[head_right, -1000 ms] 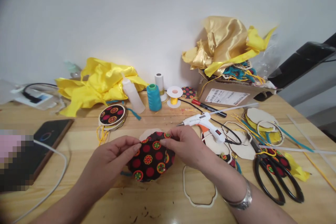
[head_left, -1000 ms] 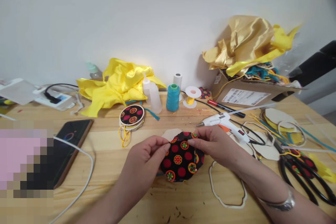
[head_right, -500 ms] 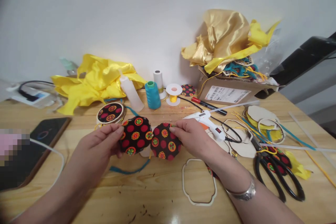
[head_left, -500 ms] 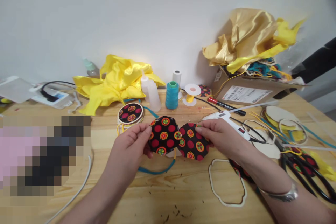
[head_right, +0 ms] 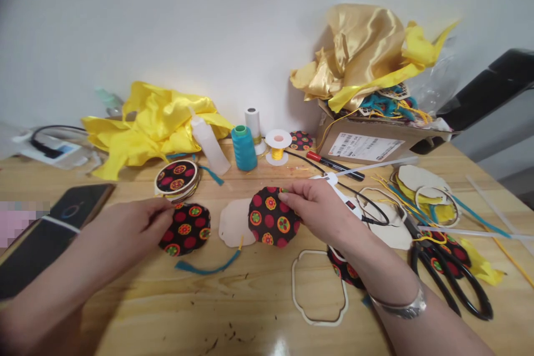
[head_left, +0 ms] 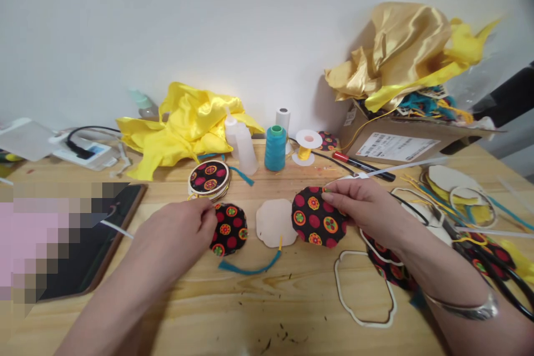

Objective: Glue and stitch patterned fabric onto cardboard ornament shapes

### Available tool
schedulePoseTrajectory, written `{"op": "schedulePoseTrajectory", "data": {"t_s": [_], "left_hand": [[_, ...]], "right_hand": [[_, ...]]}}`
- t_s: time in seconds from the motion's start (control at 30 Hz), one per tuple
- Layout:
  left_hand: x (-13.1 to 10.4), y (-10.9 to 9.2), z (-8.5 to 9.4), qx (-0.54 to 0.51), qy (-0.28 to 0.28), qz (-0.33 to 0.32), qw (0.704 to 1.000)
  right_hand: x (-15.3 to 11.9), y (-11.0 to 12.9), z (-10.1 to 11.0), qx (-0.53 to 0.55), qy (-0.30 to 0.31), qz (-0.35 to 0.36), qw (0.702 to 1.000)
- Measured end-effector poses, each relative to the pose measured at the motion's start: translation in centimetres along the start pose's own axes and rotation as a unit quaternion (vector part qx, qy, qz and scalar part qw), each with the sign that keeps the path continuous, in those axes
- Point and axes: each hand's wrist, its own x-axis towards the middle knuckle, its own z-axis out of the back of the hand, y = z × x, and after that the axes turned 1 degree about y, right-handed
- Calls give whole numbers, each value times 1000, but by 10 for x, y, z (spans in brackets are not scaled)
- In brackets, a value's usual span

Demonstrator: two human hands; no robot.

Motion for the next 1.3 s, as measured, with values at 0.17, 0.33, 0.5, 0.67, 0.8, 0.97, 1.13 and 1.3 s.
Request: {"op": "schedulePoseTrajectory", "data": {"t_s": [0.17, 0.33, 0.5, 0.67, 0.8, 0.97, 1.13, 1.3], "left_hand": [[-9, -2, 11, 208, 47, -16, 977], [-19, -27, 5, -112, -57, 14, 992], [-26, -50, -11, -649, 296, 147, 685], [-25, -53, -20, -782, 317, 149, 515], [-25, -51, -26, -773, 273, 136, 556], [-25, -52, -27, -761, 281, 137, 569], [-26, -52, -28, -754, 295, 127, 574], [-27, -53, -27, -741, 304, 111, 588]], "right_hand": [[1, -1, 0, 8, 1, -12, 1000], [0, -2, -5, 10, 9, 8, 1000], [-8, -5, -18, -174, -113, 290, 934], [-12, -7, -24, -383, -47, 492, 781], [-11, -6, -19, -319, -4, 476, 820], [-3, -11, -16, -190, -102, 252, 943], [5, -11, -23, -80, -1, 93, 992], [5, -10, -27, -18, 20, 45, 999]]}}
